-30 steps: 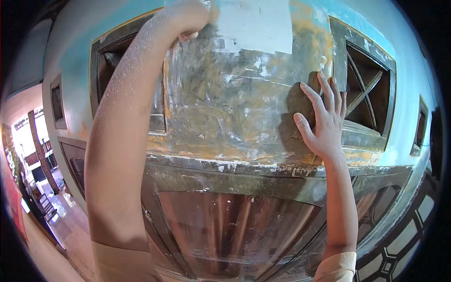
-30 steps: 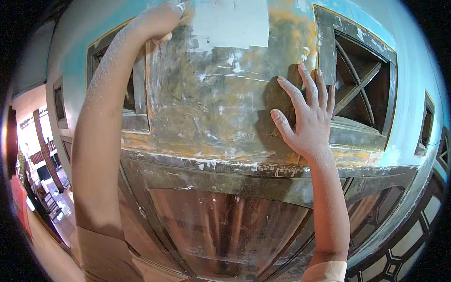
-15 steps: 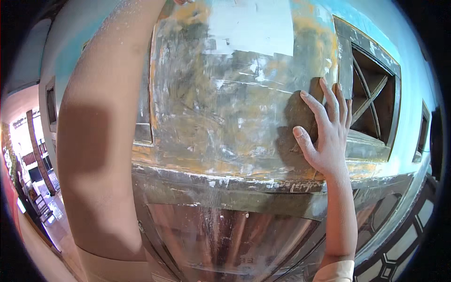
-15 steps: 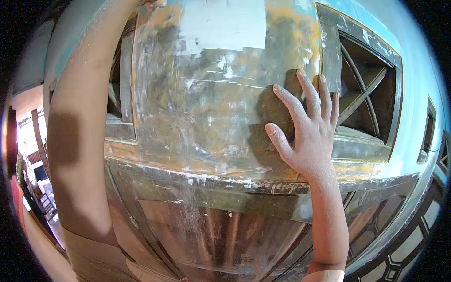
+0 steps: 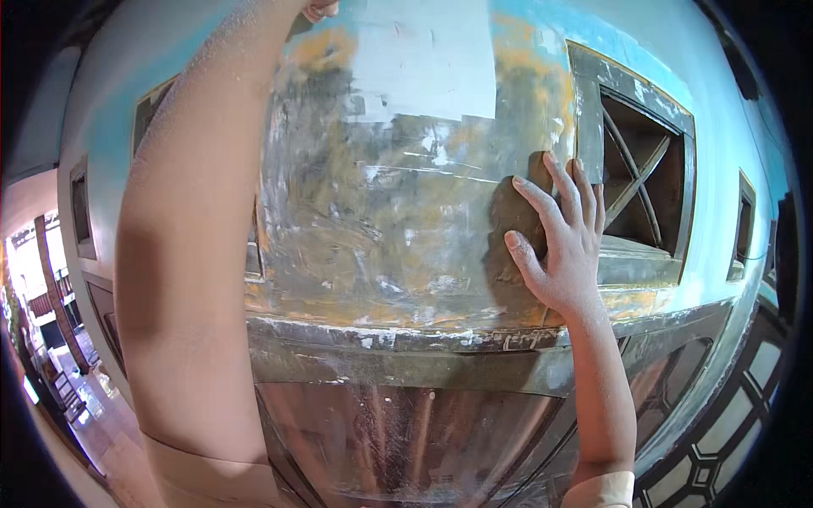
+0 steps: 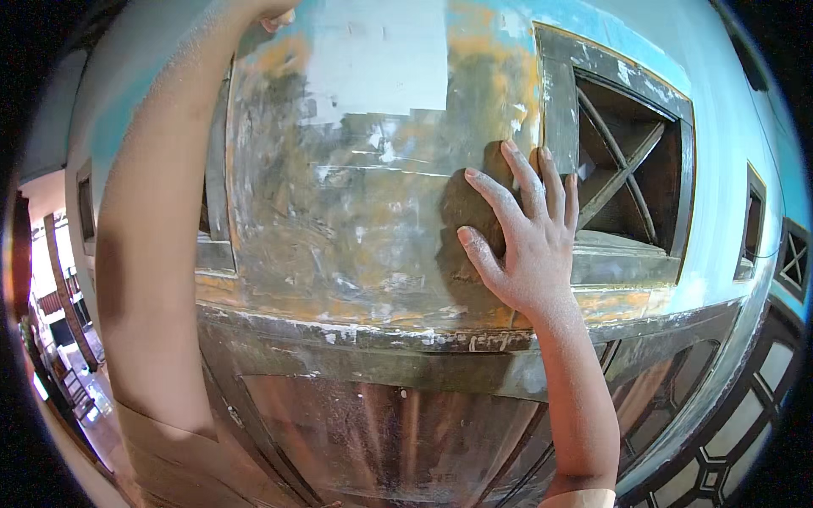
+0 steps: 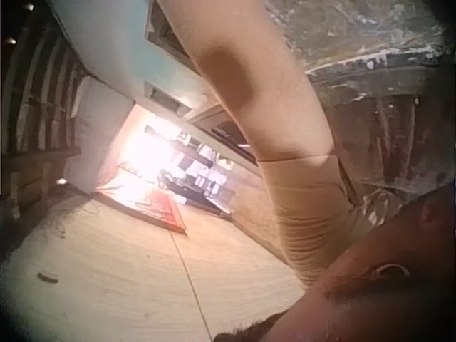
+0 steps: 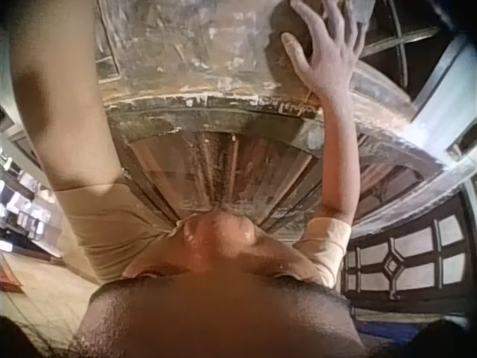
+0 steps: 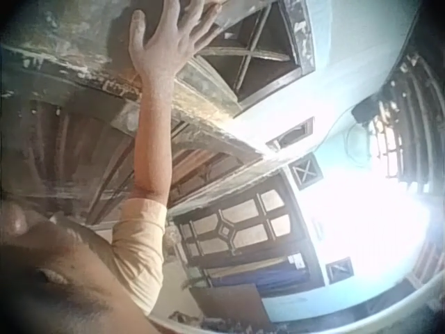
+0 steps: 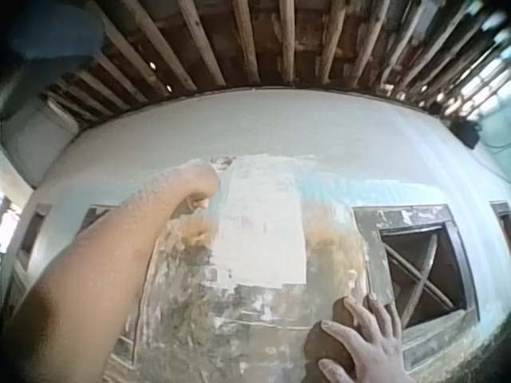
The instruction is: Patching and smoothing a section of a wall above a wooden cabinet or door frame using a putty knife and filler.
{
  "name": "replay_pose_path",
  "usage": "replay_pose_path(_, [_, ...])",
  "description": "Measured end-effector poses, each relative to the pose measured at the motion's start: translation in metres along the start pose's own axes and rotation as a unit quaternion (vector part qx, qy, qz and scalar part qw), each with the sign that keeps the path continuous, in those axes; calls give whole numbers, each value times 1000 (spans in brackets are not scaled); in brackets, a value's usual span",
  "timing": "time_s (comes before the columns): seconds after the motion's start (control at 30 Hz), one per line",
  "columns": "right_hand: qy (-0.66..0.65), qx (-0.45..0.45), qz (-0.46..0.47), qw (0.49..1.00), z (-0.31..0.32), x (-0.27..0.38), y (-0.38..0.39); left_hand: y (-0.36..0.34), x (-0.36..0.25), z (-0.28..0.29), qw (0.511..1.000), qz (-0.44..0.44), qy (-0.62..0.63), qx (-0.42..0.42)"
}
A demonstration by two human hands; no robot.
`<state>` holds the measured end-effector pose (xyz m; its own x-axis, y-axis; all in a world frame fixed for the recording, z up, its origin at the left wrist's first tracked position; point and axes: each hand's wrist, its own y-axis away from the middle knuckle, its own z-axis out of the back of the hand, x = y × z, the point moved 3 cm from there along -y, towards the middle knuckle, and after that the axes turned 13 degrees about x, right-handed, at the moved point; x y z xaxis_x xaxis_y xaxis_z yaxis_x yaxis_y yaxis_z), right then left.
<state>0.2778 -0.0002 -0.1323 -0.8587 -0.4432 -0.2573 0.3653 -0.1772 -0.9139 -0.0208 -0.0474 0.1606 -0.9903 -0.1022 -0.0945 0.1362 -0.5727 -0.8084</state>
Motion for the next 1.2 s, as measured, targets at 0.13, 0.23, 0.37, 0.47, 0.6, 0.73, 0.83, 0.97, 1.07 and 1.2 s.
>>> replay_pose_path(0.13, [-8, 0, 0, 1000, -4, 2, -3, -5, 21, 5, 1000, 8, 20, -21])
replay_pose_path(0.23, [12, -2, -13, 1000, 4, -8, 4, -22, 20, -11, 998, -28, 42, -37])
replay_pose_path(0.37, [-5, -11, -7, 1000, 0, -2, 0, 14, 46, -23, 979, -183, 53, 76])
replay_pose_path(0.47, [-8, -8, -11, 1000, -1, -2, 1, 82, 31, -37, 980, -174, 92, 34])
replay_pose_path(0.6, [-61, -35, -8, 997, 3, 1, -1, 117, 19, -74, 968, -217, 113, 52])
replay_pose_path(0.73, [-81, -82, 1, 993, 24, 40, -5, 167, -8, -104, 907, -239, 329, 107])
replay_pose_path(0.83, [-157, 0, 25, 987, 33, 66, -13, 192, -30, -128, 872, -281, 399, 33])
replay_pose_path(0.97, [-332, 78, 33, 939, 42, 80, -14, 204, -60, -132, 836, -294, 451, 108])
replay_pose_path(1.07, [-351, 43, 34, 935, 33, 69, -7, 220, -77, -123, 831, -329, 380, 237])
replay_pose_path(1.2, [-422, 87, -18, 902, 23, 56, 2, 238, -91, -118, 856, -325, 272, 296])
